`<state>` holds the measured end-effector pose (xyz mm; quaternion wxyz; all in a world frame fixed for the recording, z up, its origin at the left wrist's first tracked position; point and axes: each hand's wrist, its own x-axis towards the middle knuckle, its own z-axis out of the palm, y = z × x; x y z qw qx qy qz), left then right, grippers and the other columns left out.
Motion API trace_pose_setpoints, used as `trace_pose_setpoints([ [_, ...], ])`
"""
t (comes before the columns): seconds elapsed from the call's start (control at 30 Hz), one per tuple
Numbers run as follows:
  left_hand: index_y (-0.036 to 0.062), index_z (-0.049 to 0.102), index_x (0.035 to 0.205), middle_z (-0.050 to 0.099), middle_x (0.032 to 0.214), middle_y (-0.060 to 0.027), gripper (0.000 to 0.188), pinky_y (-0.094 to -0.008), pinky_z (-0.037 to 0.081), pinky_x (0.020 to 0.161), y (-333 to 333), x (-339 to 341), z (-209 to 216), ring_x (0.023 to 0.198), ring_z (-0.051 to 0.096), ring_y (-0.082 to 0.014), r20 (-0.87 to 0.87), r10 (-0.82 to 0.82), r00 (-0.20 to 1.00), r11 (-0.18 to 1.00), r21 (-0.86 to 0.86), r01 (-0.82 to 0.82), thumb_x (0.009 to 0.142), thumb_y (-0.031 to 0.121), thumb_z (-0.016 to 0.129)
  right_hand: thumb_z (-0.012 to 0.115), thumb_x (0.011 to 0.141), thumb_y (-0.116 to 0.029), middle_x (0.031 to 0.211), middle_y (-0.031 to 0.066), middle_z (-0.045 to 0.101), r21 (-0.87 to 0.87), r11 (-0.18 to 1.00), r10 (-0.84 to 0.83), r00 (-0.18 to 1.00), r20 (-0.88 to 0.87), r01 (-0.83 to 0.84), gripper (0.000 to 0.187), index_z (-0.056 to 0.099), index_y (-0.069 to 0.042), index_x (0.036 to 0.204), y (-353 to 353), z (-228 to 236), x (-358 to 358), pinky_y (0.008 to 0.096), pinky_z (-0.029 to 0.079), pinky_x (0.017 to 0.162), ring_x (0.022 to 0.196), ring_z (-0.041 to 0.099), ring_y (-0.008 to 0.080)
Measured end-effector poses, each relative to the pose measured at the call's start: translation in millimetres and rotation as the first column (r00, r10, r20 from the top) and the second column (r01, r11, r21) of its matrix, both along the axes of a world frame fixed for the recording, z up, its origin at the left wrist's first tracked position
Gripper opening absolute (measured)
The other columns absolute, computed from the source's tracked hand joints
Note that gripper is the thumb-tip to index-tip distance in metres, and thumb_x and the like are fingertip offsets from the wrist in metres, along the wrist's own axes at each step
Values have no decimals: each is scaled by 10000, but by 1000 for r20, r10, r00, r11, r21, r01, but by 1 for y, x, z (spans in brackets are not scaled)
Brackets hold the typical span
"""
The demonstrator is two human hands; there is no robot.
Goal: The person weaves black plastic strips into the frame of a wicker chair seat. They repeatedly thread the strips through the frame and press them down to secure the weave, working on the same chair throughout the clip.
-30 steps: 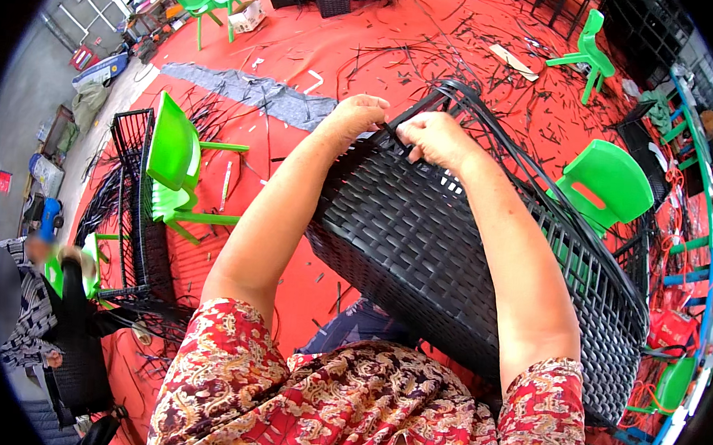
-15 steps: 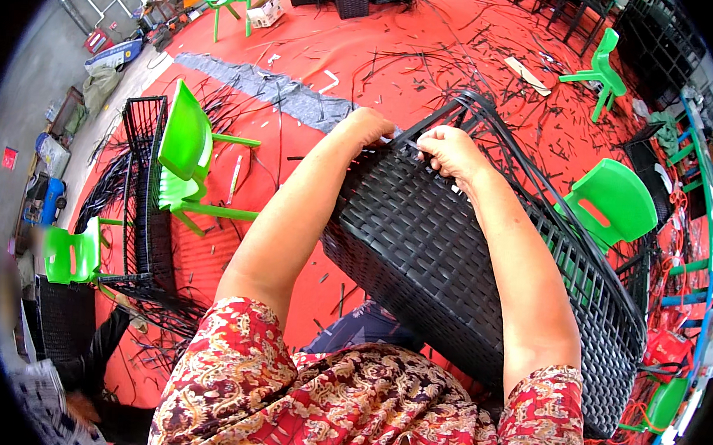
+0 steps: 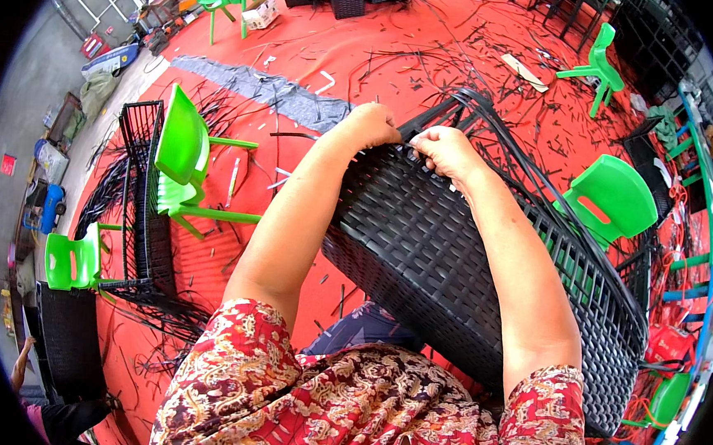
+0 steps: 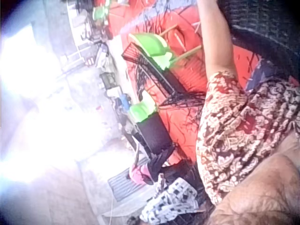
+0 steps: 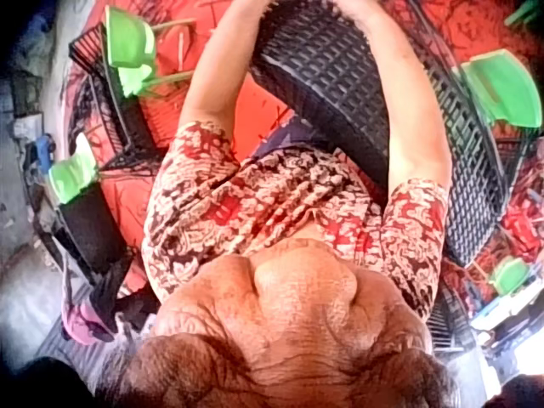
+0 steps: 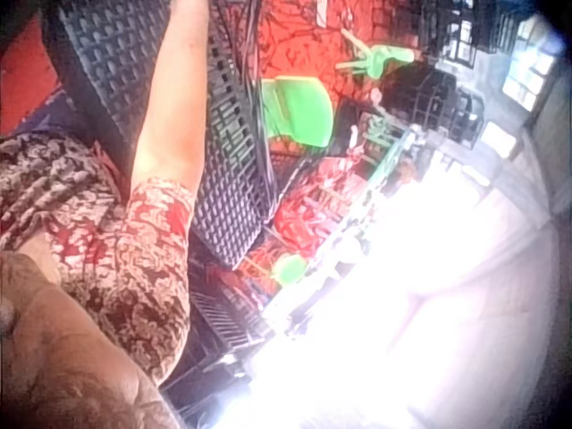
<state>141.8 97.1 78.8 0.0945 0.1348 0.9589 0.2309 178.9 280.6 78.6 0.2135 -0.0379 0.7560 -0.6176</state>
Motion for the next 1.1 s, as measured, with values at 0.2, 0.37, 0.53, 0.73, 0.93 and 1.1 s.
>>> trace_pose_setpoints([
  [0.2,60,656,765,529,580,-6,207,-298,387,490,-13,2,-7,523,481,-107,239,3,971,909,405,-102,723,258,611,643,731,-160,679,91,634,192,979,15,921,-390,66,117,635,-44,717,-12,-26,-8,325,461,592,614,597,199],
  [0.37,84,635,771,566,681,-64,140,-342,423,548,-32,-15,-22,607,535,-190,130,-248,960,965,122,233,771,208,570,580,744,-242,750,134,652,431,891,117,847,-519,142,194,670,-75,783,-20,-22,-5,361,485,661,712,643,237],
  [0.53,61,631,758,545,650,-24,116,-299,395,523,-28,-14,-5,577,499,-143,407,-55,912,980,197,-29,773,129,539,543,702,-142,873,242,627,468,837,9,848,-530,284,200,662,-30,818,-50,-35,-12,455,497,707,827,634,355],
  [0.73,82,512,589,425,516,42,91,-274,288,425,-58,-49,-16,470,395,-80,219,-72,973,991,128,45,673,111,536,579,680,-112,832,167,649,587,794,289,754,-591,156,173,671,-51,812,-11,36,24,416,505,687,815,633,320],
  [0.93,81,491,625,440,605,9,48,-283,309,515,-184,-103,-35,575,415,-106,158,62,985,995,-86,-48,662,96,517,567,686,-100,685,176,611,704,694,529,558,-640,150,98,617,-21,657,58,99,140,437,499,598,685,625,334],
  [1.1,63,521,735,483,716,-33,47,-291,334,614,-239,-114,-49,689,453,-143,84,210,974,966,-173,-194,697,90,516,544,806,-159,844,93,572,552,781,296,605,-739,292,116,581,-51,782,151,98,258,392,455,731,832,565,274],
])
